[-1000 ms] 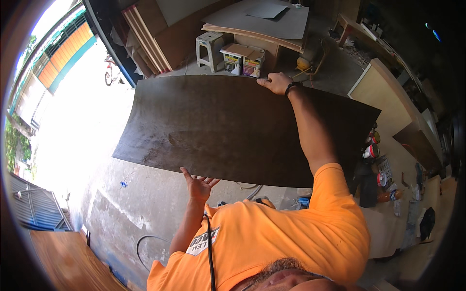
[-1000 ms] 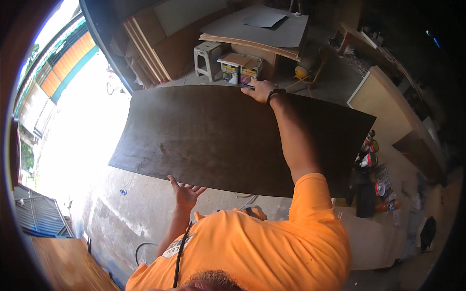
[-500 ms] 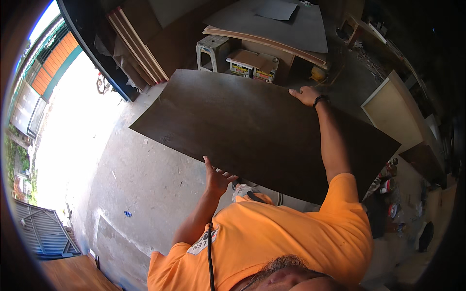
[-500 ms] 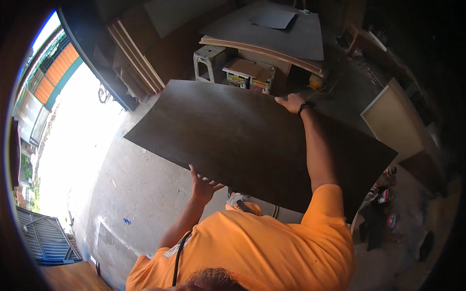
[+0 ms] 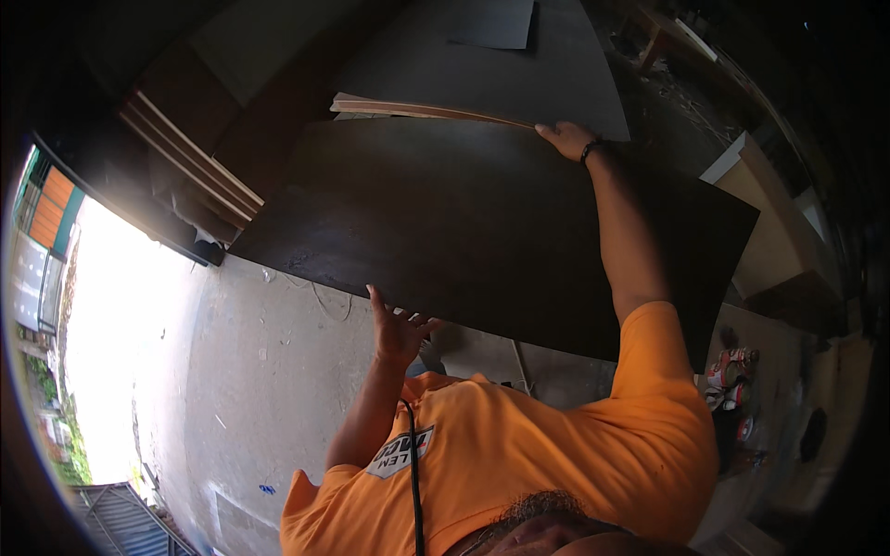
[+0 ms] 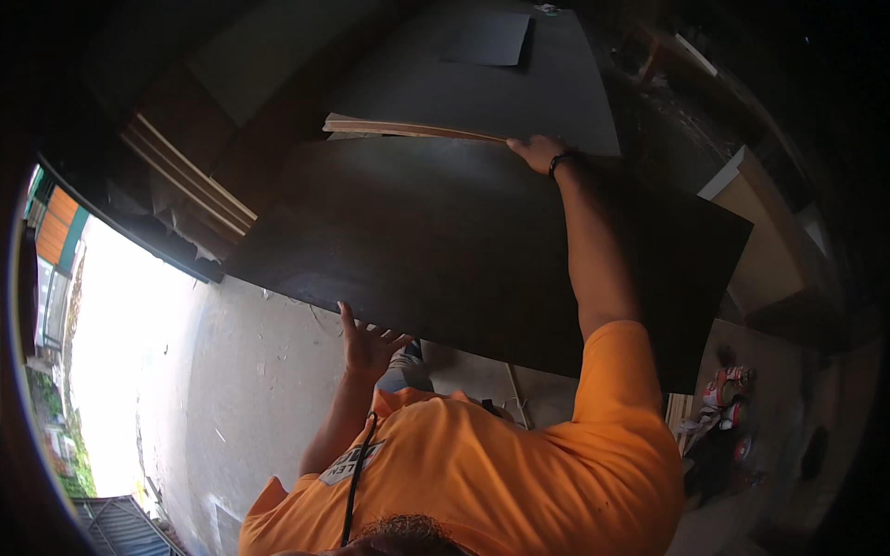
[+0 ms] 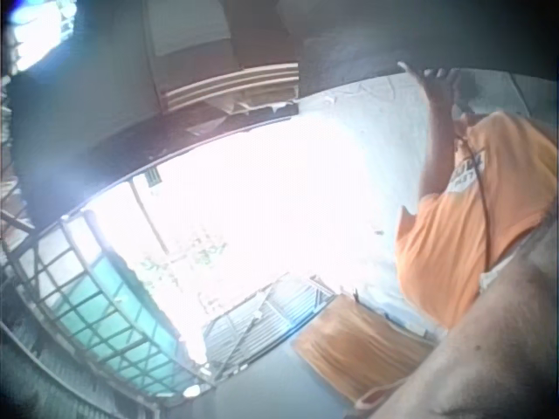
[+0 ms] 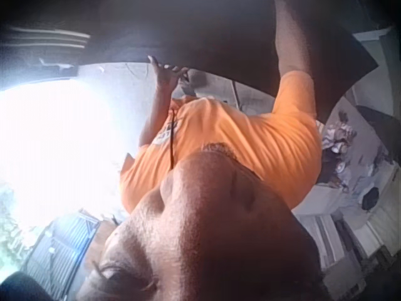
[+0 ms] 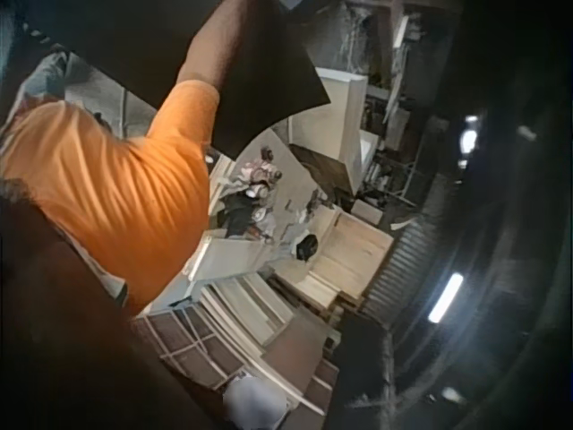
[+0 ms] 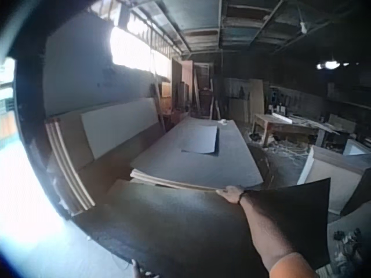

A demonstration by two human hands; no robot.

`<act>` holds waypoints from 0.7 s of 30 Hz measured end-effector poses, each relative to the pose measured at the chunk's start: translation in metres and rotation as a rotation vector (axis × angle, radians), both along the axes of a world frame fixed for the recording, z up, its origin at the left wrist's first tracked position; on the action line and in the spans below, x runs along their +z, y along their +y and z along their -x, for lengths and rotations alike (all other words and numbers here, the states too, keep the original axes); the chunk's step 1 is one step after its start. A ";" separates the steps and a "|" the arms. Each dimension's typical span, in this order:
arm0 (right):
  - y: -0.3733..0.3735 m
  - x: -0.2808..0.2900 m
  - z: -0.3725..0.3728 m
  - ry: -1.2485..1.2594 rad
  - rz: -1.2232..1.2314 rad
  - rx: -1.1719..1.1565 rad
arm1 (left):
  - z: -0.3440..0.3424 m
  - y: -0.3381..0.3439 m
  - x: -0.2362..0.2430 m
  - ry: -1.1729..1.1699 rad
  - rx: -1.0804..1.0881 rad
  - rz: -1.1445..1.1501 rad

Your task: The person applies a liquid finish to a large dark wood panel using a small pad. They pour the finish from a bottle onto the pad and spread it evenly across the surface. The person then moves the panel and repeats the process on a second, lighter wood panel.

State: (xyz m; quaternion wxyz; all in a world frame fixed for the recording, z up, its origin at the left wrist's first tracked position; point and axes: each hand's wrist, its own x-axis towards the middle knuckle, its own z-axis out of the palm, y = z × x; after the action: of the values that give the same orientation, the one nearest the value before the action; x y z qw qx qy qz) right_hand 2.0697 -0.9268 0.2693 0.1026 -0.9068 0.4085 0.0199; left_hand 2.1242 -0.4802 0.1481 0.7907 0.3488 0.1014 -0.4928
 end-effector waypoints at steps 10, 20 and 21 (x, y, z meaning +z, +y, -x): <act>-0.221 -0.012 -0.185 0.082 -0.095 -0.066 | -0.215 -0.209 0.007 0.025 -0.028 -0.011; -0.434 -0.015 -0.377 0.096 -0.002 -0.057 | -0.400 -0.425 -0.017 0.014 -0.090 0.032; -0.451 -0.019 -0.387 0.108 0.013 -0.036 | -0.411 -0.442 -0.029 0.023 -0.078 0.042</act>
State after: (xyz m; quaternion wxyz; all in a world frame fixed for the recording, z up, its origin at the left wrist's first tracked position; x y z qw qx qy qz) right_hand 2.4567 -1.3777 0.2499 0.0749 -0.8975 0.4298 0.0642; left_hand 2.5352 -0.9222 0.1193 0.7768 0.3302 0.0866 -0.5292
